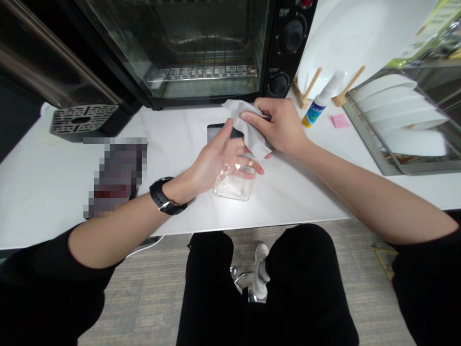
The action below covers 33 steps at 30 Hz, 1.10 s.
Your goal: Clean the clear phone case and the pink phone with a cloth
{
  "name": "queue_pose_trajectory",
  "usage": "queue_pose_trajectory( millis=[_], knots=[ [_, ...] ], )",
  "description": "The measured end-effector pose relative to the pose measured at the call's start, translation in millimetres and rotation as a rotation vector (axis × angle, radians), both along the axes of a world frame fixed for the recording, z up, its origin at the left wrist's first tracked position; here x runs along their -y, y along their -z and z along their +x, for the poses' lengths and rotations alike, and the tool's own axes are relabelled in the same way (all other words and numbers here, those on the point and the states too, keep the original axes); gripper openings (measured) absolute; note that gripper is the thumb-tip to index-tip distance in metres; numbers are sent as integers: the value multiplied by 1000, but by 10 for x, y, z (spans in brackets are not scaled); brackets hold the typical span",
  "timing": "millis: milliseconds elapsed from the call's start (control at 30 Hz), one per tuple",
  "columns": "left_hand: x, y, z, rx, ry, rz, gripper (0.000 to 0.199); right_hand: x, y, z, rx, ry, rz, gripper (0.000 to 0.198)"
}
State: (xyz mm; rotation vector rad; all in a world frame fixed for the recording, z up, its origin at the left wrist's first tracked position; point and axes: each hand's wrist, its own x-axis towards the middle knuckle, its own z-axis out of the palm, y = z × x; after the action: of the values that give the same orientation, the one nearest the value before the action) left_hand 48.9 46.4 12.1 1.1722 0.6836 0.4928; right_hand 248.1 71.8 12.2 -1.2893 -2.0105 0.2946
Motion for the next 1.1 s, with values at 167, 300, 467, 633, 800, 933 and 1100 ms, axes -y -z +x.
queue_pose_trajectory(
  millis=[167,300,467,633,800,933,1100],
  knots=[
    [9,1,5,-5,7,3,89,30,26,-25,14,-9,16,50],
    [-4,-13,18,6,-32,12,85,49,72,-56,-50,-117,39,41],
    [7,-79,-2,-15,-14,43,80,44,89,-31,-160,-5,66,44],
    [-3,-46,5,3,-16,45,81,18,106,-28,-112,52,44,52],
    [-32,18,21,24,-37,52,84,3,124,-62,-204,-96,86,33],
    [-31,-18,1,27,39,35,89,-6,80,-35,-263,-57,112,30],
    [-56,-17,-24,32,86,-16,91,-5,69,-25,-177,41,147,53]
  ],
)
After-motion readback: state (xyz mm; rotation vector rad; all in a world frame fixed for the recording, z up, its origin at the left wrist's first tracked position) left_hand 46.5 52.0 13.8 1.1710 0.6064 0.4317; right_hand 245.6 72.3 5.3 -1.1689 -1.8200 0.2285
